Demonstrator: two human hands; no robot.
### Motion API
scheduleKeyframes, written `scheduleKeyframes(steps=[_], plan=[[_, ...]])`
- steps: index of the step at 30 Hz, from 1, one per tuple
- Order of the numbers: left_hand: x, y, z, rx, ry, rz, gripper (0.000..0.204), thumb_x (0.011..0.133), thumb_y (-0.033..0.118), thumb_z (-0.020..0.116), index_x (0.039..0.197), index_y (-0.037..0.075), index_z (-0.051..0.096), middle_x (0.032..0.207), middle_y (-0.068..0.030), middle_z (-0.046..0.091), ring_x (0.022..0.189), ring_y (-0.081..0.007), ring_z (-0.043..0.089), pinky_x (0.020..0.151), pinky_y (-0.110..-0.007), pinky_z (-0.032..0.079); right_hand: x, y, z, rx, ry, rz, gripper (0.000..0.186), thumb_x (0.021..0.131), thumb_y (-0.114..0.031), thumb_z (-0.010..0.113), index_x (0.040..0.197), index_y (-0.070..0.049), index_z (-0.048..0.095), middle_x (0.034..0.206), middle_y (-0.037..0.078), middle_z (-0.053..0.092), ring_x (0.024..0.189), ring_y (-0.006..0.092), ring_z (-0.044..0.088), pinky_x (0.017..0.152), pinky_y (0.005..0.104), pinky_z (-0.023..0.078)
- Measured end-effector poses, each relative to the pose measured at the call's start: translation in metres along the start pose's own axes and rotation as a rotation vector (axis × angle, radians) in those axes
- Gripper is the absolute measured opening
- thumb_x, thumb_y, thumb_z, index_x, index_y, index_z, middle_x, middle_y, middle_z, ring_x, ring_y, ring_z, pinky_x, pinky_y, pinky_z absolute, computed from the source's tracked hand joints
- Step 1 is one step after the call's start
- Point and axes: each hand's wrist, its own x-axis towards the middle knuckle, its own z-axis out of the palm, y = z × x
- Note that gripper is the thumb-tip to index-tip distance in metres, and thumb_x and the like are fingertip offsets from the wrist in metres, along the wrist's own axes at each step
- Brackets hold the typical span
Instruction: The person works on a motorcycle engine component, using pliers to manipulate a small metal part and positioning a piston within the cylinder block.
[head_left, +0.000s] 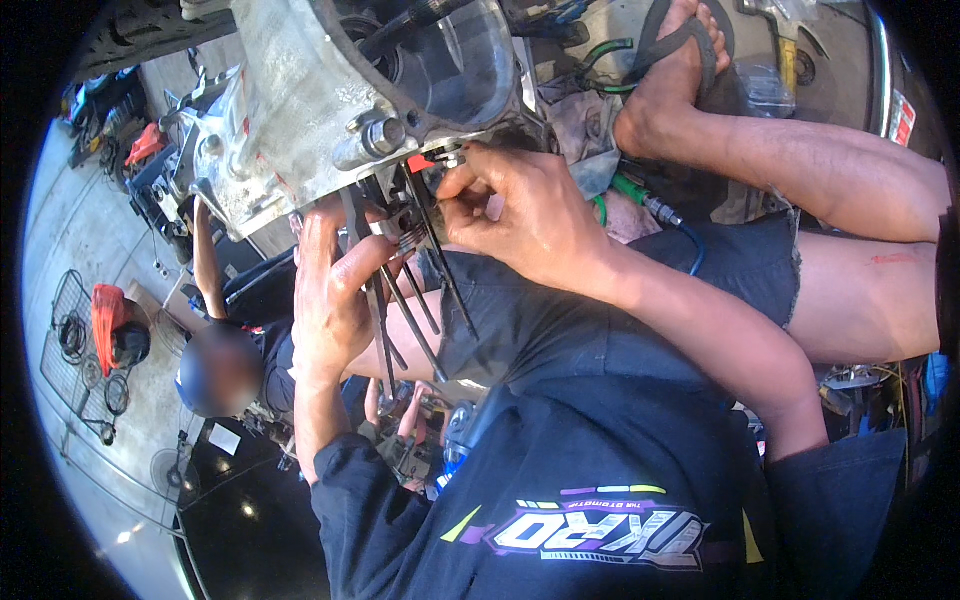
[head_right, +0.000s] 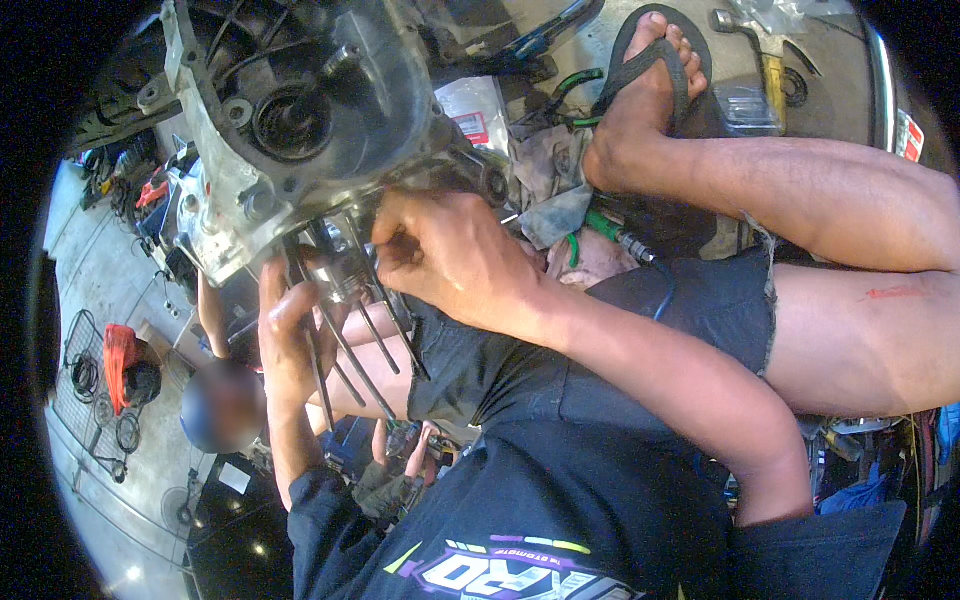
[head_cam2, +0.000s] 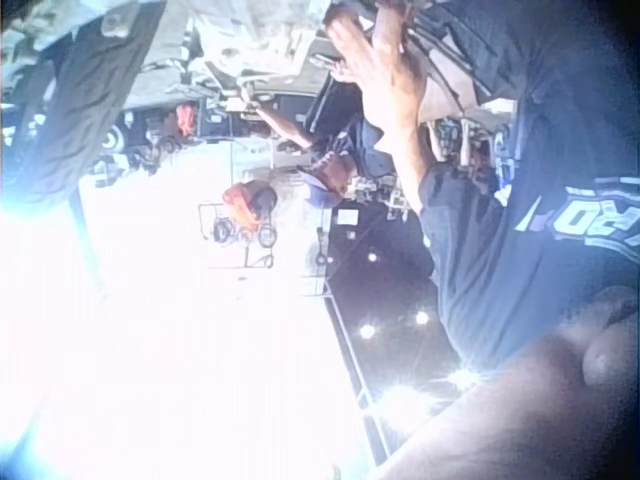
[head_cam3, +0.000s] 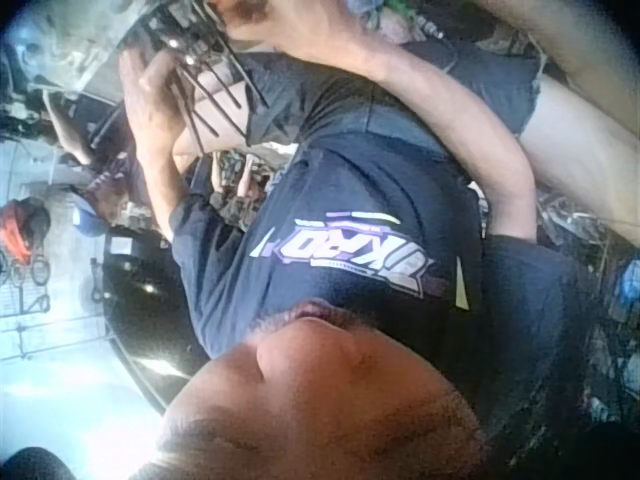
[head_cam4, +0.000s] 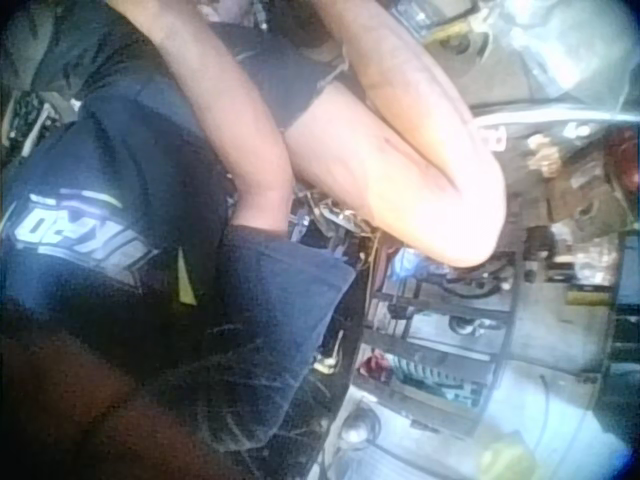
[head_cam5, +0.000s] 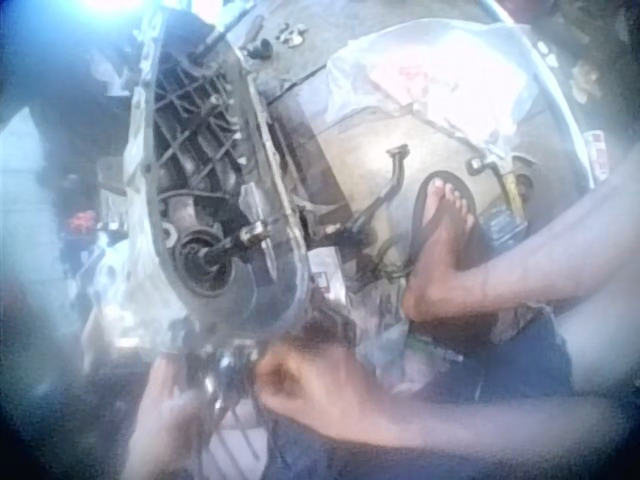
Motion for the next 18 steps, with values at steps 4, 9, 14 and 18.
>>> scheduleKeyframes(steps=[4, 9, 14, 18], plan=[[0.000, -0.001, 0.001, -0.067, 0.018, -0.001, 0.034, 0.073, 0.000, 0.082, 0.093, 0.008, 0.055, 0.112, -0.0221, 0.061, 0.099, -0.0398, 0.061, 0.080, -0.043, 0.051, -0.001, 0.001, 0.006, -0.004, 0.058, -0.080, 0.015, 0.078, -0.003, 0.070, 0.092, -0.003, 0.065, 0.081, 0.014, 0.069, 0.076, 0.0306, 0.071, 0.067, 0.0392, 0.055], [-0.002, -0.005, 0.005, -0.104, 0.065, 0.010, 0.034, 0.070, 0.000, 0.080, 0.097, 0.008, 0.061, 0.109, -0.0200, 0.061, 0.097, -0.0393, 0.061, 0.079, -0.042, 0.050, 0.001, 0.002, 0.011, -0.052, 0.073, -0.170, 0.017, 0.076, -0.002, 0.070, 0.093, -0.003, 0.066, 0.082, 0.013, 0.068, 0.076, 0.0302, 0.069, 0.069, 0.0403, 0.055], [-0.003, -0.006, 0.003, -0.041, 0.067, 0.039, 0.032, 0.071, -0.001, 0.079, 0.095, 0.006, 0.059, 0.110, -0.0215, 0.062, 0.097, -0.0392, 0.062, 0.081, -0.041, 0.050, 0.000, 0.004, 0.016, -0.006, 0.116, -0.139, 0.016, 0.076, -0.003, 0.070, 0.091, -0.003, 0.067, 0.083, 0.013, 0.068, 0.078, 0.0313, 0.069, 0.070, 0.0413, 0.055], [0.000, -0.007, 0.004, -0.070, 0.080, 0.076, 0.032, 0.071, -0.002, 0.078, 0.096, 0.006, 0.059, 0.109, -0.0221, 0.062, 0.097, -0.0392, 0.062, 0.081, -0.042, 0.050, -0.002, 0.009, 0.016, -0.015, 0.068, -0.143, 0.019, 0.078, -0.001, 0.072, 0.097, -0.003, 0.069, 0.086, 0.011, 0.070, 0.078, 0.0239, 0.071, 0.069, 0.0343, 0.057]])
